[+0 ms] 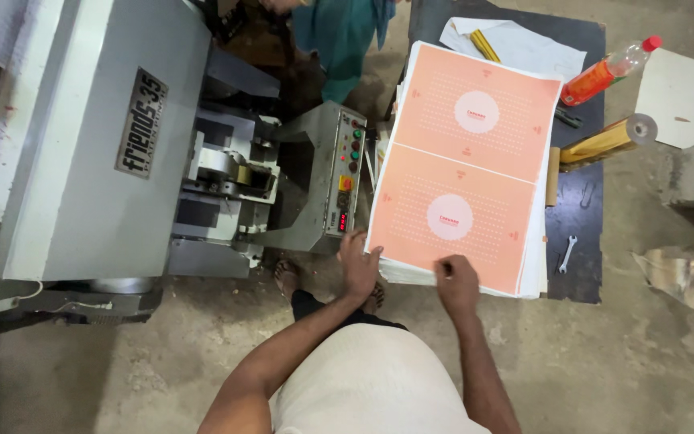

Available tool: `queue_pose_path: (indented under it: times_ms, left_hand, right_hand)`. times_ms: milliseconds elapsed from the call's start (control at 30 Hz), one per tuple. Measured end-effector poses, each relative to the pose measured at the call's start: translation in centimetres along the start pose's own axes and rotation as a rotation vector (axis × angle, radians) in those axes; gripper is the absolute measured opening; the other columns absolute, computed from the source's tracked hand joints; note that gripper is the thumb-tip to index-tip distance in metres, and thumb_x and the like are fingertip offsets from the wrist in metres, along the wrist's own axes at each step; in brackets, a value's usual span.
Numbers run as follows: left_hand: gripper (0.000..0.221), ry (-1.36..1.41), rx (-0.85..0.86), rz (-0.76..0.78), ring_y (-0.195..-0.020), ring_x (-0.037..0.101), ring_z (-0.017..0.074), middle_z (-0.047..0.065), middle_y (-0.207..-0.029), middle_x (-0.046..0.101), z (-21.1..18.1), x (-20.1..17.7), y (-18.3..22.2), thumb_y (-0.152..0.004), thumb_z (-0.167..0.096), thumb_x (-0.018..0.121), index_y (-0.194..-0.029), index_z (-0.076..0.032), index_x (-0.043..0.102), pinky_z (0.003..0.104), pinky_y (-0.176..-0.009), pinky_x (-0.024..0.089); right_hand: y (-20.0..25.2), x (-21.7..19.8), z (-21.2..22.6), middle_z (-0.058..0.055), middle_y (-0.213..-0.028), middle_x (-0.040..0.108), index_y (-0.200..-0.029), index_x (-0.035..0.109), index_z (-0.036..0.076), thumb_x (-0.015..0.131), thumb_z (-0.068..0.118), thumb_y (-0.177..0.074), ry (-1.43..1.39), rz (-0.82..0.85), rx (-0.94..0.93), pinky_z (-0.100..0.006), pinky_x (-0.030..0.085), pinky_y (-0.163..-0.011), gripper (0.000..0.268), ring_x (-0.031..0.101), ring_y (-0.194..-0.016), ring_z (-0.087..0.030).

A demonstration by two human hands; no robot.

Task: The person picks up paper sheets and feeds them into a printing machine, then collects and stacks the printed sheets.

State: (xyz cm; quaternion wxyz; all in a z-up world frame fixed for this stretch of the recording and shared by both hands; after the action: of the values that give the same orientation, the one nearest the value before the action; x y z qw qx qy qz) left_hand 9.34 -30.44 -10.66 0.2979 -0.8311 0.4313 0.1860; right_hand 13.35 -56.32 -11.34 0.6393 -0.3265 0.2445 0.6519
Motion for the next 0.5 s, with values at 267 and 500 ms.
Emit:
queue_pose_path:
  times_ms: [267,500]
  left_hand:
    - [0.024,0.993,-0.520,0.128,-0.069,0.063,0.0087,0.003,-0.090,0.070,-3.8,-1.6,-8.3,-0.099,-0.012,0.069,-0.115,0.006,0.069,0.026,-0.060,0.056]
    - [0.024,1.160,-0.397,-0.108,-0.083,0.069,0.0081,0.006,-0.101,0.076,-2.6,-16.0,-17.4,-0.101,-0.007,0.068,-0.121,0.006,0.068,0.024,-0.073,0.056]
  right_hand:
    - [-2.7,-9.6,-8.4,-0.024,-0.118,0.063,-0.133,0.065,0.001,0.089,0.031,-0.080,0.130,-0.222,0.254,-0.041,0.055,-0.076,0.065,0.067,-0.098,-0.034]
    - [-8.9,0.7,4.2,-0.006,-0.127,0.071,-0.149,0.054,0.010,0.063,0.018,-0.101,-1.270,0.110,0.463,-0.029,0.059,-0.088,0.050,0.069,-0.108,-0.016]
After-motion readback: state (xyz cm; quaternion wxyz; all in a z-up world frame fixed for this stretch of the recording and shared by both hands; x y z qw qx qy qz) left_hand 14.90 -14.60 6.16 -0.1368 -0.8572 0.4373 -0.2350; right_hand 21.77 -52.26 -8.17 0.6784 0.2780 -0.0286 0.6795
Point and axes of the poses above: each hand's wrist, its own y-axis away from the middle knuckle, its own x-axis out of the palm, z = x × y, the point moved 8 cm from there along -y, towards the middle knuckle
